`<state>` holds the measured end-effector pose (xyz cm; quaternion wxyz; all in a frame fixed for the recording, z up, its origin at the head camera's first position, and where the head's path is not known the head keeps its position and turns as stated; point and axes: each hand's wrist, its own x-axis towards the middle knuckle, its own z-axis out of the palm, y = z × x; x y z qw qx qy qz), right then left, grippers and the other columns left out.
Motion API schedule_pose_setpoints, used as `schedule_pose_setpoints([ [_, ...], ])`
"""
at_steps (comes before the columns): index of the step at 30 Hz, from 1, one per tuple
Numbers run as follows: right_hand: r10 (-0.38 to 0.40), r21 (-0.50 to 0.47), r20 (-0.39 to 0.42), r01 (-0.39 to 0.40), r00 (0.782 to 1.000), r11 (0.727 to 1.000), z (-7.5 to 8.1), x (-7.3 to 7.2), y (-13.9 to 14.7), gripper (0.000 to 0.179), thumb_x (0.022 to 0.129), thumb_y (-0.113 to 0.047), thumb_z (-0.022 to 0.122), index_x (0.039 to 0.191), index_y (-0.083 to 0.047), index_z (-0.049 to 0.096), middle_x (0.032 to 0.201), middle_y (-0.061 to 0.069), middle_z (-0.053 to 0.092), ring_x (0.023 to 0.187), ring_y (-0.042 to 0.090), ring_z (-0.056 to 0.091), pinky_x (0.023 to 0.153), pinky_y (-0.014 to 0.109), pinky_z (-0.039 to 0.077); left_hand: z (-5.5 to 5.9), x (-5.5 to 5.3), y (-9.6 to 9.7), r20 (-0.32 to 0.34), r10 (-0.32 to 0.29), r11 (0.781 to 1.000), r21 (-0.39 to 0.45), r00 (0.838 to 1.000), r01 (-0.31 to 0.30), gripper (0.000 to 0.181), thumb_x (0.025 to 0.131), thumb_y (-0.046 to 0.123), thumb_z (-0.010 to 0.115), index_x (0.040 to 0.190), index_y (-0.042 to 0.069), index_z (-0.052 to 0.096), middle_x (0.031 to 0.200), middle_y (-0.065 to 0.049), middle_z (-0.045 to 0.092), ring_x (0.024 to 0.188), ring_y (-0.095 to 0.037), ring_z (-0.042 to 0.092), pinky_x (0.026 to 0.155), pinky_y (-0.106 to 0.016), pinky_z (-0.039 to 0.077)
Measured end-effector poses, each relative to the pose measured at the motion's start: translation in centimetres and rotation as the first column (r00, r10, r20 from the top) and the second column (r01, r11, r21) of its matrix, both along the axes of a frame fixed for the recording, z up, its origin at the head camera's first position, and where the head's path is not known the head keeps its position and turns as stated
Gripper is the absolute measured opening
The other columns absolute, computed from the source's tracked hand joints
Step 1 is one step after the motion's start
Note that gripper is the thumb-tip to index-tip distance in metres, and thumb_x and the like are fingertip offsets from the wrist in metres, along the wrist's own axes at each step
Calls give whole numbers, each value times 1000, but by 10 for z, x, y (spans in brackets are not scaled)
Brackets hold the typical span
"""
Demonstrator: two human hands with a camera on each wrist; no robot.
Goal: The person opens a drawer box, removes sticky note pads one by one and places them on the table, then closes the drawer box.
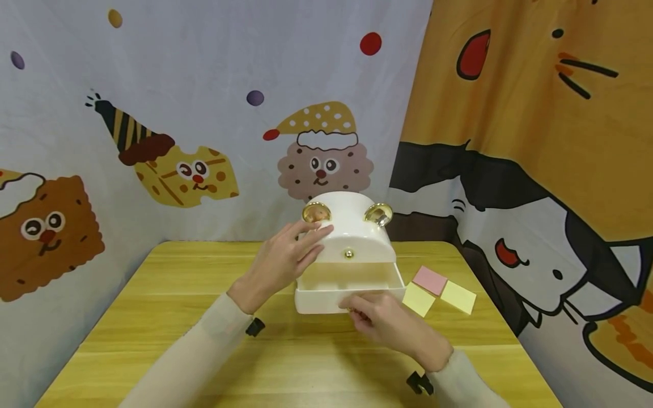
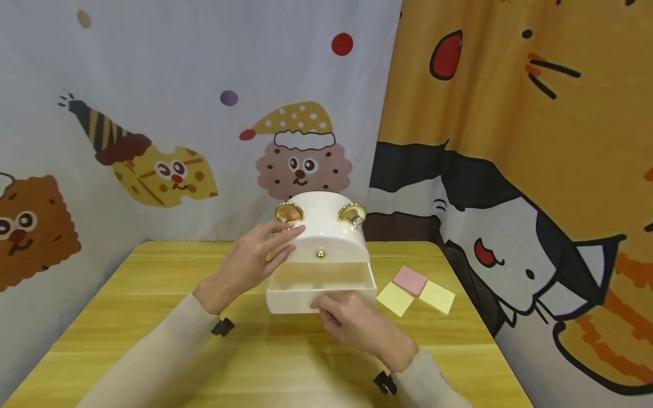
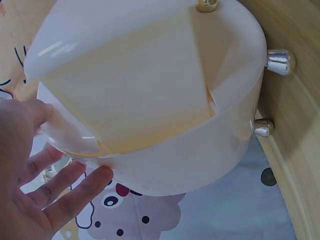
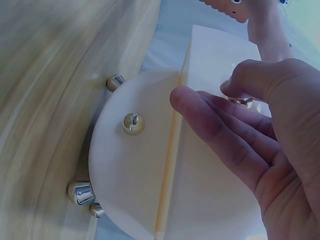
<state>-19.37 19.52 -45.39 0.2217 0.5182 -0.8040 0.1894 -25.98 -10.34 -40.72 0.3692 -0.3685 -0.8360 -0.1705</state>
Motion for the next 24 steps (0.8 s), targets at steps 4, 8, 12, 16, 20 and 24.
schedule_pose_setpoints([
  [4, -5, 1, 6, 5, 1000, 1000, 0, -6, -2, 34, 91, 11, 86, 119, -8, 80, 86, -8, 72, 75, -3, 57, 67, 3, 46, 1, 1, 0, 13, 7, 1000, -1, 1000, -7, 50, 113, 25, 82, 161, 26, 72, 138, -12, 78, 100, -27, 75, 65, -34, 65],
  [8, -18, -4, 5, 18, 1000, 1000, 0, -11, -4, 34, 91, 11, 86, 118, -8, 80, 87, -7, 73, 76, -3, 57, 68, 6, 49, 1, 2, 0, 10, 10, 1000, -4, 1000, -10, 51, 112, 24, 82, 162, 26, 72, 137, -12, 78, 97, -27, 74, 65, -34, 64],
  [12, -36, -9, -6, 36, 999, 999, 1, -15, -6, 33, 92, 11, 86, 118, -8, 80, 90, -6, 76, 78, -2, 60, 70, 9, 53, 2, 2, 0, 9, 4, 1000, 1, 1000, -4, 52, 112, 23, 82, 162, 26, 71, 139, -12, 78, 100, -28, 76, 67, -34, 66],
  [16, -50, -4, 3, 50, 999, 999, 0, -18, -6, 32, 93, 11, 86, 119, -8, 81, 92, -6, 79, 79, -1, 62, 71, 10, 55, 2, 2, 0, 15, -5, 1000, 3, 1000, 5, 52, 112, 23, 83, 162, 27, 72, 142, -12, 78, 105, -29, 78, 70, -35, 68],
  [20, -71, -1, 17, 71, 997, 998, -1, -22, -7, 32, 95, 10, 85, 121, -8, 81, 93, -4, 80, 78, 0, 64, 70, 11, 56, 0, 2, 1, 2, -13, 1000, 12, 1000, 13, 51, 111, 23, 83, 161, 26, 73, 139, -12, 79, 107, -30, 78, 71, -35, 68],
  [24, -84, -3, 41, 84, 996, 996, -1, -27, -9, 30, 98, 9, 85, 123, -7, 81, 96, -2, 83, 80, 1, 67, 72, 13, 60, -1, 1, 1, -15, -21, 999, 31, 1000, 22, 49, 110, 21, 84, 158, 24, 75, 136, -11, 80, 105, -30, 78, 68, -34, 67],
])
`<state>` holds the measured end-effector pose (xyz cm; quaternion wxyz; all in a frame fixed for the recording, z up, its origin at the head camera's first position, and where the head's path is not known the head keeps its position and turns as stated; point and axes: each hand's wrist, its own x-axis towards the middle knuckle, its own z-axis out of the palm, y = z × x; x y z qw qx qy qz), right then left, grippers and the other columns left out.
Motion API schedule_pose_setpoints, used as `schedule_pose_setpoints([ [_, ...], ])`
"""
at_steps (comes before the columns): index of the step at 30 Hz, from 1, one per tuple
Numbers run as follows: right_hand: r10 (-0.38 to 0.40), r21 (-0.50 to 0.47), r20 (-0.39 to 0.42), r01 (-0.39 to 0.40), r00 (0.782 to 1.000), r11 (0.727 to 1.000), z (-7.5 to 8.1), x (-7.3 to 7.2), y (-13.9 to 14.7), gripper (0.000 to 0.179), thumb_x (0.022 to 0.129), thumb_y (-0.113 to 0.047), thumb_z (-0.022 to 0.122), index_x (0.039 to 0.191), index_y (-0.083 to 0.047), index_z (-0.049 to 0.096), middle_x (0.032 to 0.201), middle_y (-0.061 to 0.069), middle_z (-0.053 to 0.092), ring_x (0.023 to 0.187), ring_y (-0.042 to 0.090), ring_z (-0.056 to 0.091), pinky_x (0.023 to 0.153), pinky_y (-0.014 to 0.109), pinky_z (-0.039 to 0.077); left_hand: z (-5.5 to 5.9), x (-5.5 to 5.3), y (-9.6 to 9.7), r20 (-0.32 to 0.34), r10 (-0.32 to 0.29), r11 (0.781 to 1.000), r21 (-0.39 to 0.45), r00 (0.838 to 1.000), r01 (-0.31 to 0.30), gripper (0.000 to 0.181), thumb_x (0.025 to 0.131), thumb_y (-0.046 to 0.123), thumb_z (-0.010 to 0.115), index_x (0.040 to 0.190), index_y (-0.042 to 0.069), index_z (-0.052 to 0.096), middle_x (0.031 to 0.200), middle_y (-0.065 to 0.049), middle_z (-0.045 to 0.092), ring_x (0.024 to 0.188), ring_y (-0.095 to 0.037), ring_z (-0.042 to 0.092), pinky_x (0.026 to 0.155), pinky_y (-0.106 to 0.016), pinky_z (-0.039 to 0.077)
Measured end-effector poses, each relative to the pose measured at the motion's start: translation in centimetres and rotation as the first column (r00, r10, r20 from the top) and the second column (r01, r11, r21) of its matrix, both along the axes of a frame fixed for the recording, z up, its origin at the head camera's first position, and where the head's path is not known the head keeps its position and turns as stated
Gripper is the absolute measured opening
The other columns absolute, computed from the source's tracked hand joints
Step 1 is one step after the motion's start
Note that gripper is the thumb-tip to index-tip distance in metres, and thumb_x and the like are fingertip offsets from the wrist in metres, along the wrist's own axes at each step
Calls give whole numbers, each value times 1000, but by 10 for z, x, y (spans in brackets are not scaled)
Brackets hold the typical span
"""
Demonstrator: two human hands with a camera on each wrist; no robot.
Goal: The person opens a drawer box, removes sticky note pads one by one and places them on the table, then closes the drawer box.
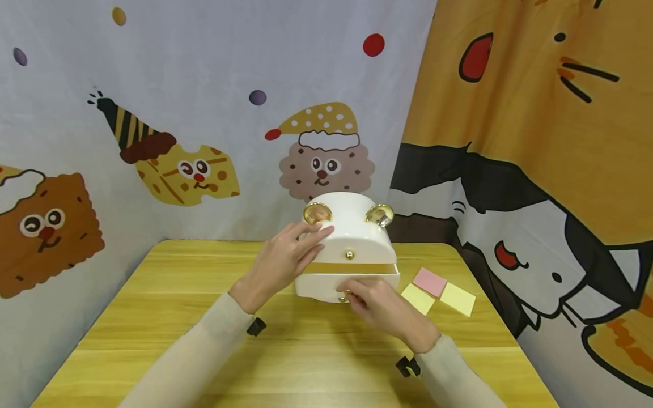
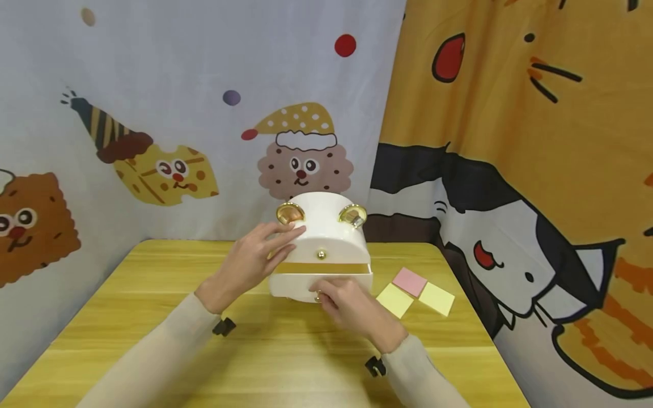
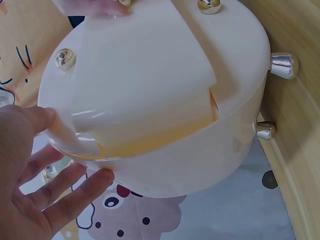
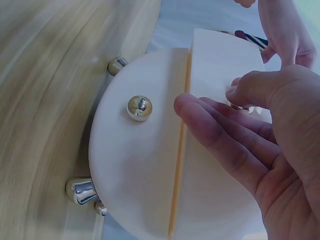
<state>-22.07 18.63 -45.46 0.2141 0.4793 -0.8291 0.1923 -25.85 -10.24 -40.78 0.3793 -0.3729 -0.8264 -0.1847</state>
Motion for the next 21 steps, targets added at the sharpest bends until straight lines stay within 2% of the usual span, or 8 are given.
schedule_pose_setpoints([
  [9, -18, -12, 25, 18, 1000, 1000, -1, -11, -1, 28, 102, 6, 84, 126, -8, 82, 109, 4, 88, 83, 4, 70, 74, 17, 61, 0, 0, 1, -10, -8, 1000, 18, 1000, 8, 46, 110, 20, 84, 156, 23, 77, 133, -10, 81, 99, -28, 75, 66, -33, 65],
  [21, -28, -40, 9, 28, 1000, 999, -4, -22, -3, 27, 100, 7, 86, 123, -7, 83, 110, 5, 88, 90, 9, 78, 76, 21, 65, 1, -1, 1, -3, -5, 1000, 15, 1000, 5, 45, 111, 20, 83, 155, 23, 78, 133, -10, 81, 103, -29, 76, 70, -35, 67],
])
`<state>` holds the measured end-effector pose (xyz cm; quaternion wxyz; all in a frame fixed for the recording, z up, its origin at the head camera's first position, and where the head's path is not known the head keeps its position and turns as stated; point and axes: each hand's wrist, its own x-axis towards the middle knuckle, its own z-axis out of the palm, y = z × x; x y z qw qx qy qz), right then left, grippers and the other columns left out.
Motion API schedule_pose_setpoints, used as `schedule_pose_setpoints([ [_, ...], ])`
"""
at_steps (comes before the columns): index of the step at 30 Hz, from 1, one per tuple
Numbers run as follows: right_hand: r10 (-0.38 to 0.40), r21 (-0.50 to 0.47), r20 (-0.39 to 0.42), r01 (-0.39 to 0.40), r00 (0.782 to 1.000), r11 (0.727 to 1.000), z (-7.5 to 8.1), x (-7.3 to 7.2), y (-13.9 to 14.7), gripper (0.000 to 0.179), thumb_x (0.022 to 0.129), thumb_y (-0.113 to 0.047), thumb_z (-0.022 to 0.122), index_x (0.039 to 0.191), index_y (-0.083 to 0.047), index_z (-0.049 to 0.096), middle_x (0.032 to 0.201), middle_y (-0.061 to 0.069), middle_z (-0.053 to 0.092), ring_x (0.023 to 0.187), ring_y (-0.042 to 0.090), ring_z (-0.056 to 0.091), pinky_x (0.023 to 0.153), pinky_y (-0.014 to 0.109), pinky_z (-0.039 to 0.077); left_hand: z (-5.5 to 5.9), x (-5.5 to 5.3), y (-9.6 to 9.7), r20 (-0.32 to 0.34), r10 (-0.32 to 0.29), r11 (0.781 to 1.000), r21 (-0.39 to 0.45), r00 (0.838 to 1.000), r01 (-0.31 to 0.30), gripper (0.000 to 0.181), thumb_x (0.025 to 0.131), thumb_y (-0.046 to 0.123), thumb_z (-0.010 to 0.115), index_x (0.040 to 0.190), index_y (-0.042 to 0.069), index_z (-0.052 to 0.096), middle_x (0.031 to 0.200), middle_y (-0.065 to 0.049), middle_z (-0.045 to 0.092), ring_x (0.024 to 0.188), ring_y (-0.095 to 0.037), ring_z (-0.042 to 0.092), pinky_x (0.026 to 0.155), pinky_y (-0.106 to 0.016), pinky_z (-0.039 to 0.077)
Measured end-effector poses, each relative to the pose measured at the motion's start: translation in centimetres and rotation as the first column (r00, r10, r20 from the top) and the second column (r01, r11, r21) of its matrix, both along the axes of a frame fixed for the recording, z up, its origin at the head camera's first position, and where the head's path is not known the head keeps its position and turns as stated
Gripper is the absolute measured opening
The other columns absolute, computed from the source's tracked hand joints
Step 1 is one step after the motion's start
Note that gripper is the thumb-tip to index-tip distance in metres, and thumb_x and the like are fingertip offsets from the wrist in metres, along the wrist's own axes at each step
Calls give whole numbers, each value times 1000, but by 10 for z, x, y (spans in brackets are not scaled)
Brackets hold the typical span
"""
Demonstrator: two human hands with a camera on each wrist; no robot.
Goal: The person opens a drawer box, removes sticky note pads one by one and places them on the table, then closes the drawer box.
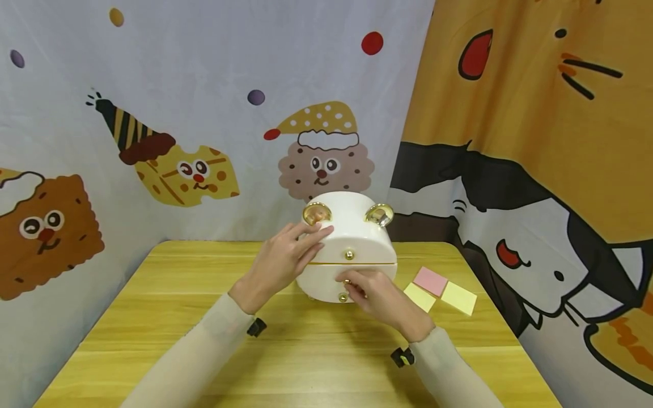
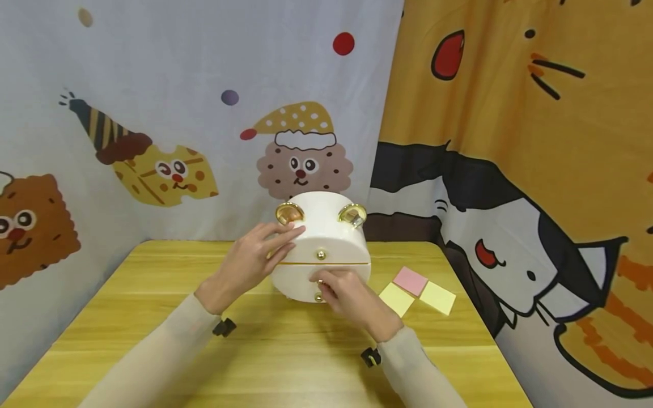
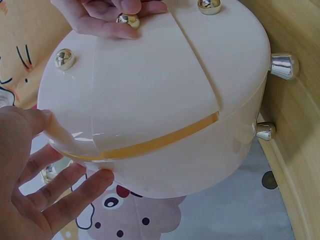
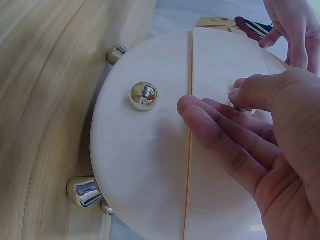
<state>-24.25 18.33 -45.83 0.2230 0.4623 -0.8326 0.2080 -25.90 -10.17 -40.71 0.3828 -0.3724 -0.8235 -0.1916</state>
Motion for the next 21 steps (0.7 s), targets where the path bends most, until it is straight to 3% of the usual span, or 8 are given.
schedule_pose_setpoints([
  [11, 1, -8, 23, -1, 1000, 1000, -3, -4, 0, 30, 98, 9, 86, 124, -6, 82, 103, 3, 86, 83, 6, 71, 72, 20, 62, -1, 0, 0, 13, 10, 1000, 2, 1000, -10, 45, 112, 20, 82, 156, 24, 77, 132, -9, 80, 103, -28, 76, 71, -35, 68],
  [21, -4, -9, 33, 4, 999, 1000, -3, -7, 0, 28, 100, 6, 87, 124, -7, 84, 107, 4, 88, 86, 7, 76, 74, 22, 65, -2, 0, 0, 24, 22, 1000, -3, 999, -22, 44, 113, 22, 80, 157, 26, 77, 132, -8, 81, 102, -28, 76, 71, -35, 68],
])
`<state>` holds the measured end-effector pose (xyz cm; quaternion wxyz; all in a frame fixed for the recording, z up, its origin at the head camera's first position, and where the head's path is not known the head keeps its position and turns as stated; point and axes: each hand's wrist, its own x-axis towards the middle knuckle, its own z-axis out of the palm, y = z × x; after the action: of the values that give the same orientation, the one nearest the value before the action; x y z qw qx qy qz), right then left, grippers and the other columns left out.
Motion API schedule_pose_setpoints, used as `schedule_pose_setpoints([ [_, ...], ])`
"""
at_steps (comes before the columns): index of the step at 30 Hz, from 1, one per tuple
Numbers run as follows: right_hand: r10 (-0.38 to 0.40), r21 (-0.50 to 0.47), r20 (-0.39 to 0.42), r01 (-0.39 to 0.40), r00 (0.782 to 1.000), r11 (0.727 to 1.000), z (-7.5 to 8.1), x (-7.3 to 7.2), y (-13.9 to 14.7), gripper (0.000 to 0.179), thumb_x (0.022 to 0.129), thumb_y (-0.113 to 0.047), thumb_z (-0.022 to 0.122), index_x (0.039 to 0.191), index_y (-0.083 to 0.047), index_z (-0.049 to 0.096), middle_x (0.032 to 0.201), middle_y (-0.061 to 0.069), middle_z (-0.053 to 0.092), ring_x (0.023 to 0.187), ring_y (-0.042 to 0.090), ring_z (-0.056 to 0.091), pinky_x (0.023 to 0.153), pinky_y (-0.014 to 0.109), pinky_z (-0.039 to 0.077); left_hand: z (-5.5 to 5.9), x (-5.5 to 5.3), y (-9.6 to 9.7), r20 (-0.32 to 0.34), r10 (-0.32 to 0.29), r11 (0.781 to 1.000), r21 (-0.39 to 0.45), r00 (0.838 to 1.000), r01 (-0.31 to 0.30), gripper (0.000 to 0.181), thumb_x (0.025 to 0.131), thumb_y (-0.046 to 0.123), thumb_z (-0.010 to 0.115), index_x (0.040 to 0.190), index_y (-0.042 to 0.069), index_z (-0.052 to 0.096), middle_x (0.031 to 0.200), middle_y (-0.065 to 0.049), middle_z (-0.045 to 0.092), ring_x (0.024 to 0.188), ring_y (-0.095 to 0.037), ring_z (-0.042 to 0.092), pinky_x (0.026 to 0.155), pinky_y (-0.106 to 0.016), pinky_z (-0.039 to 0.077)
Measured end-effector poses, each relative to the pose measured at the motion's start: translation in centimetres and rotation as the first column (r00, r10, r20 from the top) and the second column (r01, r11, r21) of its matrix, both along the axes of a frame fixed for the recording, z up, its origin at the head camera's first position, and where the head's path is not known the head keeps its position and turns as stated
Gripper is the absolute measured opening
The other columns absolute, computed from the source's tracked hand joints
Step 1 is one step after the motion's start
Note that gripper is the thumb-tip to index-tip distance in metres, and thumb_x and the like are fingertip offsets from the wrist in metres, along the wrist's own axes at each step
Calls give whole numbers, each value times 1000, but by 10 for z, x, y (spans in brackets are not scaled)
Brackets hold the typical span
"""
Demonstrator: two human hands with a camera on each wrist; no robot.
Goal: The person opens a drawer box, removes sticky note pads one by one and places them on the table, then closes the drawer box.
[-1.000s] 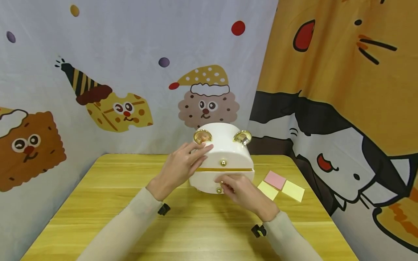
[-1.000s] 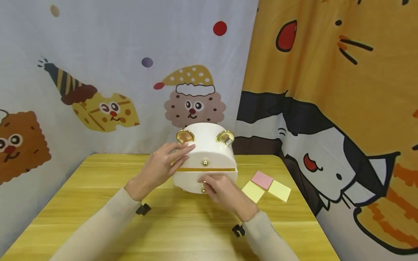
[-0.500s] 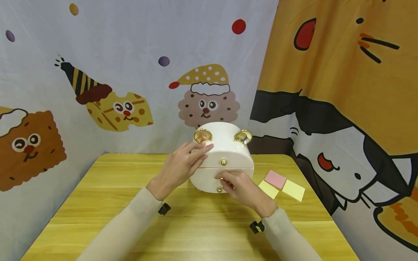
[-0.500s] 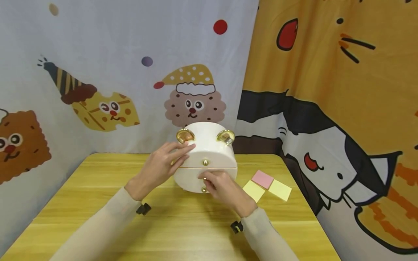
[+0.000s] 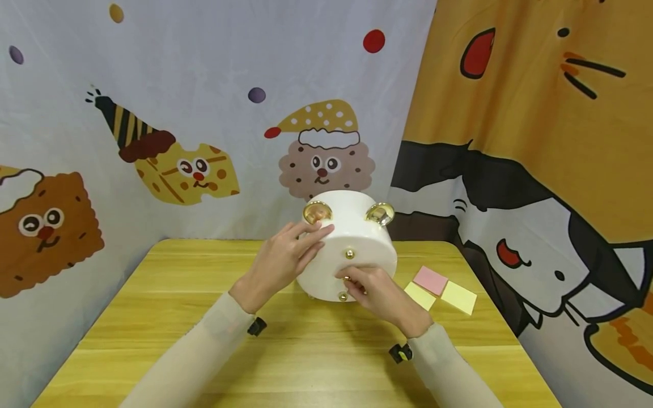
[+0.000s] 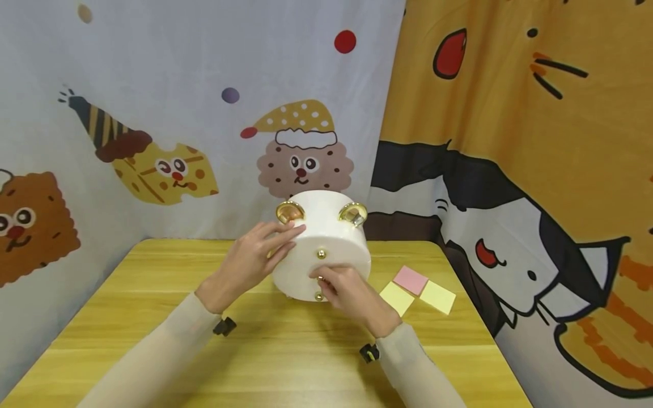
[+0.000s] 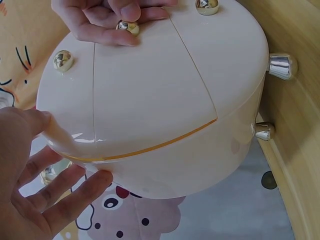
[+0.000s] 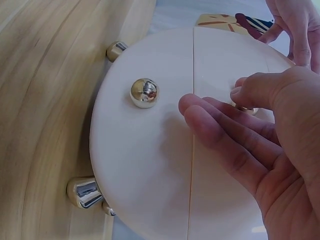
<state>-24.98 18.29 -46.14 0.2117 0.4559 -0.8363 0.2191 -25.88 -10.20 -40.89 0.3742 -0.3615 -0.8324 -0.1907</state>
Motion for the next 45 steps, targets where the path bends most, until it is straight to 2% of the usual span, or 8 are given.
schedule_pose_setpoints([
  [10, 13, -17, 22, -12, 1000, 1000, -3, 2, 0, 27, 101, 7, 84, 125, -5, 81, 95, 3, 84, 80, 6, 73, 72, 21, 65, 0, 1, 0, -19, 21, 999, -38, 1000, -22, 55, 109, 29, 87, 161, 27, 72, 134, -7, 78, 102, -27, 75, 62, -31, 64],
  [20, 18, 96, 76, -25, 997, 995, -12, 4, 1, 26, 99, 7, 82, 120, -9, 85, 96, 0, 85, 83, 4, 72, 76, 20, 64, -2, 3, -1, 1, 45, 996, -75, 999, -44, 69, 102, 34, 95, 165, 29, 68, 138, -5, 75, 105, -26, 75, 58, -28, 62],
  [28, 3, 161, 89, -17, 996, 987, -19, 3, 3, 28, 97, 6, 82, 119, -11, 87, 94, -4, 82, 78, 0, 64, 72, 16, 57, -2, 3, -1, -4, 48, 996, -73, 999, -48, 81, 92, 33, 103, 165, 29, 68, 140, -6, 74, 105, -26, 75, 57, -28, 62],
  [34, -29, 216, 114, 4, 993, 976, -23, 1, 2, 27, 99, 2, 84, 122, -11, 87, 99, -6, 83, 77, -2, 61, 71, 15, 56, -2, 3, -1, -2, 58, 996, -70, 998, -58, 81, 91, 34, 104, 164, 29, 68, 136, -5, 74, 102, -25, 74, 54, -29, 60],
  [39, -43, 238, 154, 5, 987, 971, -26, 0, 0, 26, 100, 0, 84, 123, -10, 87, 92, -7, 81, 70, -7, 56, 66, 12, 51, -1, 4, 0, 12, 74, 994, -79, 997, -73, 79, 92, 33, 103, 163, 29, 68, 134, -5, 74, 103, -25, 74, 55, -30, 61],
  [45, -40, 248, 160, -1, 986, 969, -28, -1, -2, 24, 98, 2, 84, 121, -7, 87, 89, -5, 81, 68, -8, 54, 65, 11, 50, -1, 4, 0, 9, 72, 994, -79, 997, -71, 80, 92, 33, 104, 164, 29, 68, 133, -5, 74, 103, -25, 74, 55, -30, 61],
])
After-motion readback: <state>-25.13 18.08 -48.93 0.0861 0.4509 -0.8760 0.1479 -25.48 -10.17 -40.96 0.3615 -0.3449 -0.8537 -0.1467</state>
